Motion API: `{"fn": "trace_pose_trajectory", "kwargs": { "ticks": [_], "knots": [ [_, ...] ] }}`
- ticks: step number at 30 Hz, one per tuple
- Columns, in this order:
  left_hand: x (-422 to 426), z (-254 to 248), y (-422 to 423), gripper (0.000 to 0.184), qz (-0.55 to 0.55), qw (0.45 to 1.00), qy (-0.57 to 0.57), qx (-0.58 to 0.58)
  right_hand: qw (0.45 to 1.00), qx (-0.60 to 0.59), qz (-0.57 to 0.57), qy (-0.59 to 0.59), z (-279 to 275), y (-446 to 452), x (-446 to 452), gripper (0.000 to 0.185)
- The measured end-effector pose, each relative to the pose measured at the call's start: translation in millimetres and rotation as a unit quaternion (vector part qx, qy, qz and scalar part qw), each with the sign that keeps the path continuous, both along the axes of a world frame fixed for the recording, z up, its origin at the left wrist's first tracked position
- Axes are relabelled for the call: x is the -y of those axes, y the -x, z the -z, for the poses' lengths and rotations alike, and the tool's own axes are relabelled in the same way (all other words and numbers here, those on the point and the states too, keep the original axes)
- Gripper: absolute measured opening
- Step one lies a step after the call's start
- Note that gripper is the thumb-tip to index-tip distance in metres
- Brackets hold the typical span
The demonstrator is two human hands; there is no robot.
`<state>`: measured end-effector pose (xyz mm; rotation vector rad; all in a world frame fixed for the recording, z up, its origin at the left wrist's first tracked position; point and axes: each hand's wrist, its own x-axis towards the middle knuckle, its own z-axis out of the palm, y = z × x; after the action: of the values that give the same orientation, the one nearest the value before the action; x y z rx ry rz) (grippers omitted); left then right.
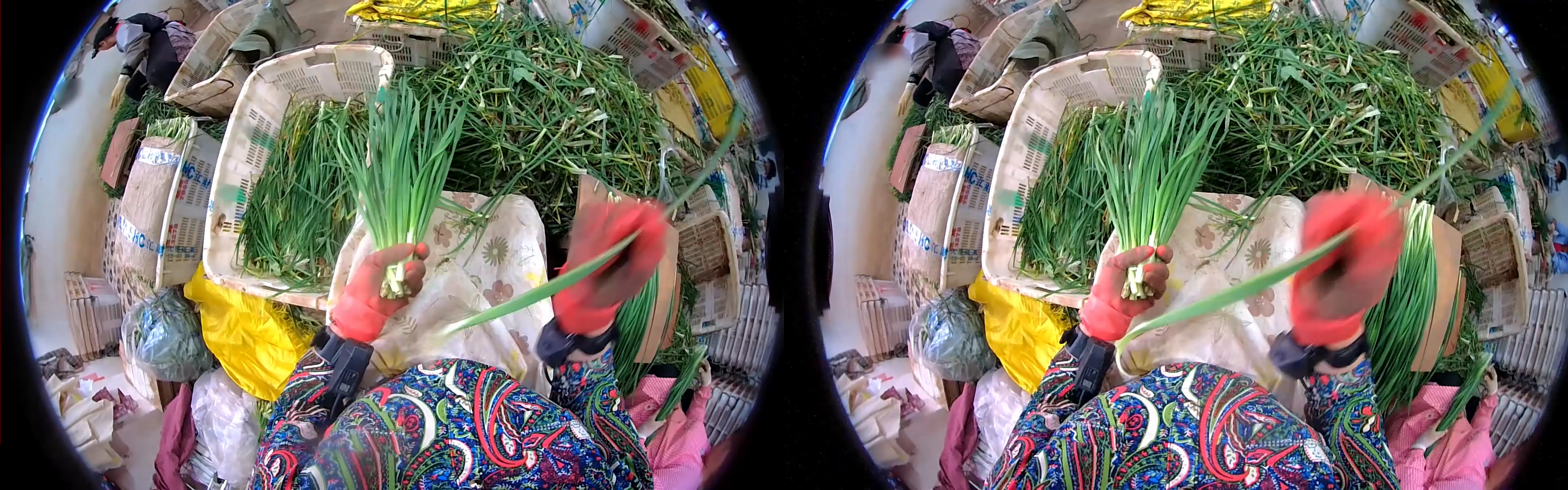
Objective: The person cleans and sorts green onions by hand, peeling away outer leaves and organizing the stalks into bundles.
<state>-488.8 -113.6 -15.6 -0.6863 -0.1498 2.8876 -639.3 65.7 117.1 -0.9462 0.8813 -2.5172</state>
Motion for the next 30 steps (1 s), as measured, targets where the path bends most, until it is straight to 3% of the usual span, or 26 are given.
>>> {"fn": "trace_pose_trajectory", "kwargs": {
  "ticks": [1,2,3,4,6,8,9,11,13,16,18,20,21,22,23,24,27,28,29,30],
  "knots": [
    [-1,-2,-3,0.032,-0.003,0.997,0.067,0.028,0.995,0.057,-0.038,0.067,-4,31,-6,0.02],
    [-3,-6,-6,0.034,-0.007,0.99,0.133,0.056,0.995,0.081,-0.022,0.062,-9,61,-4,0.023],
    [-5,-8,-10,0.036,-0.009,0.976,0.198,0.085,0.979,0.053,0.152,-0.125,-18,75,13,0.022],
    [-7,-9,-14,0.039,-0.007,0.97,0.222,0.099,0.891,-0.111,0.209,-0.389,-13,85,20,0.033],
    [-5,-5,-22,0.041,0.039,0.955,0.274,0.106,0.897,-0.081,-0.03,-0.433,49,97,28,0.034],
    [-10,-11,-27,0.041,0.046,0.943,0.309,0.111,0.803,-0.244,-0.053,-0.542,64,48,48,0.043],
    [-13,-19,-28,0.034,0.052,0.94,0.32,0.102,0.722,-0.292,-0.058,-0.625,56,20,57,0.048],
    [-18,-31,-28,0.022,0.067,0.932,0.346,0.086,0.724,-0.322,-0.048,-0.608,84,-5,76,0.039],
    [-17,-30,-31,0.023,0.062,0.92,0.377,0.088,0.736,-0.328,-0.035,-0.591,97,-16,86,0.033],
    [-10,-30,-37,0.026,0.051,0.919,0.379,0.096,0.735,-0.327,-0.165,-0.571,80,-22,80,0.025],
    [-12,-37,-35,0.025,0.028,0.914,0.39,0.106,0.678,-0.133,-0.398,-0.604,2,-25,72,0.026],
    [-10,-32,-38,0.023,0.037,0.895,0.436,0.088,0.7,-0.114,-0.492,-0.505,-10,-18,58,0.027],
    [-8,-26,-41,0.022,0.059,0.874,0.477,0.064,0.765,-0.137,-0.461,-0.428,-22,-9,49,0.025],
    [-7,-16,-42,0.022,0.062,0.889,0.448,0.073,0.822,-0.156,-0.425,-0.345,-30,0,39,0.024],
    [-6,-10,-42,0.022,0.066,0.902,0.419,0.08,0.904,0.02,-0.384,-0.188,-27,4,37,0.021],
    [-6,-9,-40,0.023,0.065,0.91,0.396,0.105,0.928,0.147,-0.342,0.009,-25,8,36,0.02],
    [-8,-20,-37,0.023,0.072,0.912,0.396,0.08,0.929,0.208,-0.274,0.139,-38,59,53,0.026],
    [-11,-28,-36,0.023,0.077,0.909,0.397,0.103,0.976,0.097,-0.171,-0.092,-25,61,64,0.02],
    [-13,-29,-35,0.023,0.076,0.899,0.42,0.094,0.942,-0.031,-0.092,-0.321,-12,63,76,0.023],
    [-15,-29,-35,0.023,0.076,0.889,0.443,0.083,0.891,-0.004,-0.119,-0.438,1,54,87,0.022]
  ]
}}
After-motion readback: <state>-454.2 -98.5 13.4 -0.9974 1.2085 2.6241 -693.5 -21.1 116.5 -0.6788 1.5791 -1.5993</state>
